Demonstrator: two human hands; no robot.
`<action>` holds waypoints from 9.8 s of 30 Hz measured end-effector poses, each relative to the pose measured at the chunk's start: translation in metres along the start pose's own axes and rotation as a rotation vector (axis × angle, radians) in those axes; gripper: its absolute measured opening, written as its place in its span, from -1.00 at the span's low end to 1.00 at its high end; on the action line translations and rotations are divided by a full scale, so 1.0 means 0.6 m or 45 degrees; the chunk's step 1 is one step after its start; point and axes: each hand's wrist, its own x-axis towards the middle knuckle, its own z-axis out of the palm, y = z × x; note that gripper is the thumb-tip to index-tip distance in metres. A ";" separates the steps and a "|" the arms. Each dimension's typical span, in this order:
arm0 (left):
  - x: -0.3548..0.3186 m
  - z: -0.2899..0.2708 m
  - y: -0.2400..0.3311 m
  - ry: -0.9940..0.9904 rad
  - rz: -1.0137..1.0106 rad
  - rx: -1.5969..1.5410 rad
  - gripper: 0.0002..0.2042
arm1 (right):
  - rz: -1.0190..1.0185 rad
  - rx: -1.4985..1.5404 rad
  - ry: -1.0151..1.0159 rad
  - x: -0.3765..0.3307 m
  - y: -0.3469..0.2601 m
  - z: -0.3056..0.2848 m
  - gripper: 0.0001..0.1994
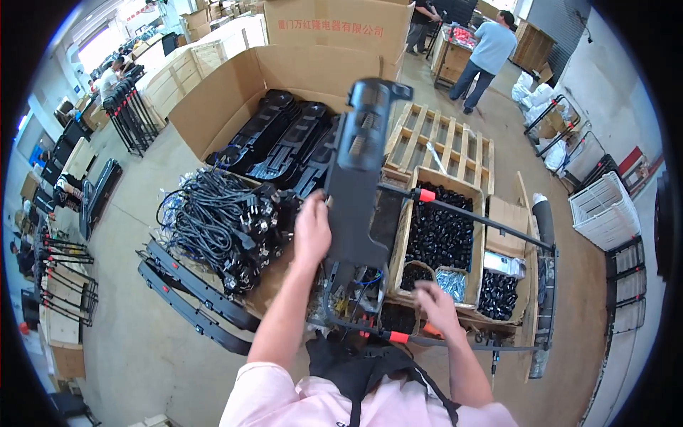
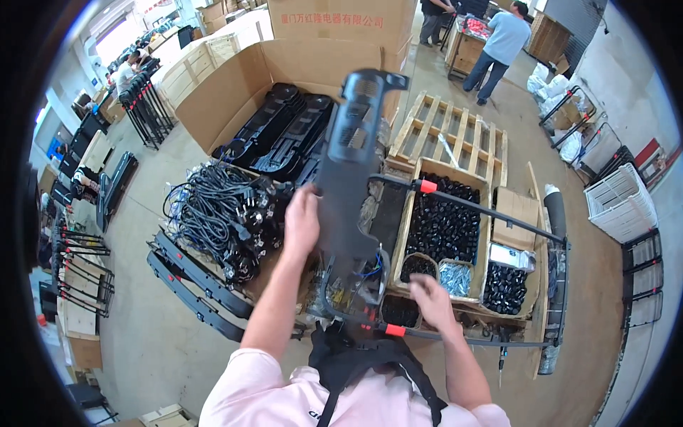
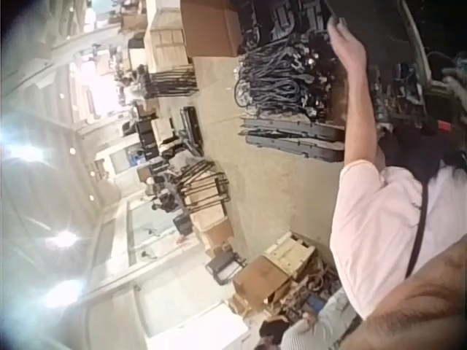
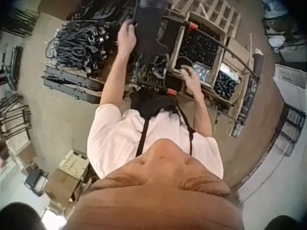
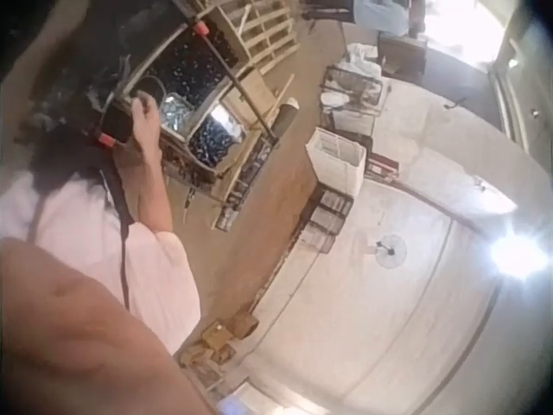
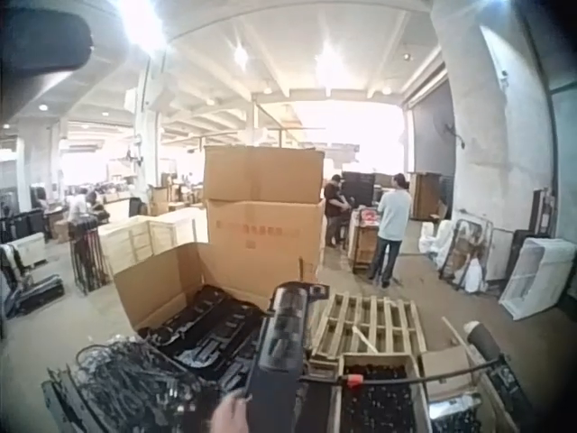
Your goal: Assembling various components of a machine, possibly a lawnmower, using an electric screwdriver and pliers.
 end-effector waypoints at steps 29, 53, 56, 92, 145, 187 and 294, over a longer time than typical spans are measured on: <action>-0.355 -0.026 -0.154 -0.422 -0.296 0.206 -0.44 | 0.207 0.402 -0.038 0.178 0.057 0.246 -0.63; -0.364 0.371 -0.118 -2.310 0.717 0.600 -0.65 | 0.580 0.770 -0.056 -0.264 0.176 -0.054 -0.74; -0.387 0.415 -0.151 -2.622 0.984 0.765 -0.33 | 0.838 0.836 0.096 -0.277 0.270 -0.003 -0.74; -0.407 0.460 -0.180 -2.249 -1.375 0.225 -0.67 | 0.720 1.934 0.950 -0.134 0.549 -0.034 -0.66; -0.454 0.269 0.078 -0.282 -1.659 -1.556 -0.75 | -0.596 0.761 0.062 -0.123 0.102 -0.127 -0.45; -0.302 -0.042 -0.009 -0.035 -1.187 -0.995 -0.75 | -0.532 0.512 -0.045 0.060 -0.106 -0.020 -0.46; -0.537 -0.043 -0.037 -0.174 -1.579 -1.436 -0.74 | -0.556 -0.223 -0.413 -0.099 -0.057 0.093 -0.62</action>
